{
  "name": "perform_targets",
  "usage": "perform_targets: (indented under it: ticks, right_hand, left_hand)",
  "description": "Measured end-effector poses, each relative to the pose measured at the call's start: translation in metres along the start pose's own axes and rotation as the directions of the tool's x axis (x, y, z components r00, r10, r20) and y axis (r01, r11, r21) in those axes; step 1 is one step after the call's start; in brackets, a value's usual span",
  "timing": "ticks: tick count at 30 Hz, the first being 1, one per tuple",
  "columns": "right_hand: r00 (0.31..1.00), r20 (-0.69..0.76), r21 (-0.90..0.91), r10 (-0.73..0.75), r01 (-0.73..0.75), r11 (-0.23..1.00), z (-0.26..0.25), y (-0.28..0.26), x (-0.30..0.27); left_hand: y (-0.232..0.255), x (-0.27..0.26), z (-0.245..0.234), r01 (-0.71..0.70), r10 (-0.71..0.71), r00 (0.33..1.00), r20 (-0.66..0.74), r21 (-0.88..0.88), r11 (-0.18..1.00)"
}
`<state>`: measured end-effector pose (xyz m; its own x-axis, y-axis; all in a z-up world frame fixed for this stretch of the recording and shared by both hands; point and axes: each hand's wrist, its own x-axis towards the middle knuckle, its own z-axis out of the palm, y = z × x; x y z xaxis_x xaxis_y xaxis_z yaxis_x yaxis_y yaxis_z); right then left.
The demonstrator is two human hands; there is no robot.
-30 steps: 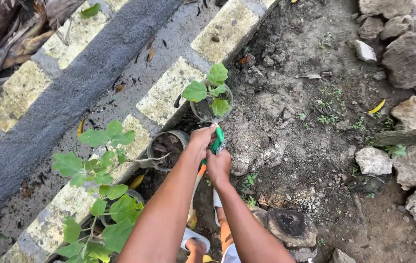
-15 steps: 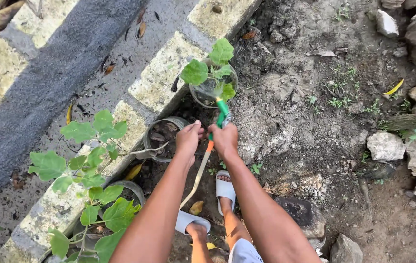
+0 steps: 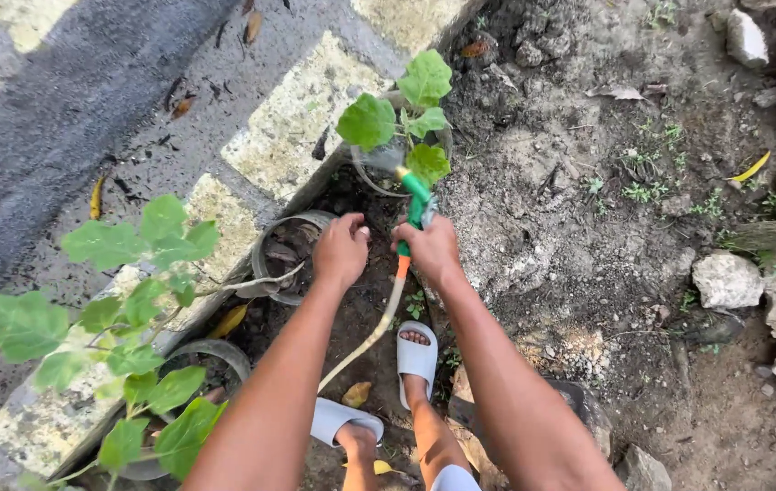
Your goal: Watering various potted plants in an outdoor garden area using a hose with a spray nozzle.
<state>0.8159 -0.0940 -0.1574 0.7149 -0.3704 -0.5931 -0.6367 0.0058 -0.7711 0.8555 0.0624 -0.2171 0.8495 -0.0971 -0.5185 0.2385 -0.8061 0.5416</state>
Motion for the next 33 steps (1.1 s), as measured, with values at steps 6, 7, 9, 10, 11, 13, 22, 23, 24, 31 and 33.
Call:
perform_targets:
  ticks: [6, 7, 9, 10, 11, 13, 22, 23, 24, 31, 33]
  right_hand:
    - [0.997, -0.051, -0.030, 0.062, -0.063, 0.998, -0.001, 0.023, 0.033]
    - [0.997, -0.051, -0.027, 0.060, -0.061, 0.998, -0.004, 0.021, 0.033]
    - [0.998, 0.060, 0.071, 0.021, -0.025, 0.997, -0.011, 0.021, 0.030]
    - [0.998, 0.061, 0.068, 0.021, -0.026, 0.997, -0.011, 0.023, 0.032]
    - [0.998, 0.039, 0.087, 0.042, -0.046, 0.995, -0.014, 0.026, 0.032]
    - [0.998, 0.019, 0.105, 0.065, -0.066, 0.992, -0.017, 0.030, 0.032]
    - [0.994, 0.039, 0.165, 0.098, -0.103, 0.981, -0.028, 0.042, 0.039]
    - [0.995, 0.039, 0.171, 0.094, -0.100, 0.980, -0.030, 0.047, 0.040]
    - [0.995, 0.039, 0.177, 0.090, -0.096, 0.980, -0.032, 0.051, 0.040]
    - [0.998, 0.009, 0.294, 0.054, -0.054, 0.954, -0.036, 0.053, 0.038]
    - [0.992, -0.059, 0.373, 0.111, -0.081, 0.924, -0.031, 0.050, 0.035]
  left_hand:
    - [0.016, 0.068, 0.022, -0.328, 0.352, 0.936, -0.023, 0.315, 0.891]
    - [0.020, 0.083, 0.030, -0.329, 0.354, 0.935, -0.024, 0.317, 0.890]
    - [0.026, 0.110, 0.046, -0.414, 0.421, 0.905, 0.065, 0.362, 0.835]
    - [0.030, 0.123, 0.052, -0.413, 0.419, 0.905, 0.064, 0.360, 0.836]
    - [0.035, 0.133, 0.059, -0.437, 0.451, 0.891, 0.051, 0.363, 0.823]
    - [0.039, 0.152, 0.071, -0.458, 0.479, 0.877, 0.037, 0.366, 0.810]
    - [0.020, 0.234, 0.129, -0.379, 0.440, 0.895, -0.077, 0.391, 0.839]
    - [0.025, 0.222, 0.127, -0.371, 0.421, 0.896, -0.142, 0.281, 0.885]
    - [0.030, 0.211, 0.124, -0.363, 0.393, 0.897, -0.205, 0.166, 0.917]
    - [0.020, 0.218, 0.129, -0.303, 0.245, 0.946, -0.214, -0.305, 0.903]
    - [0.007, 0.224, 0.138, -0.131, 0.089, 0.991, -0.095, -0.716, 0.686]
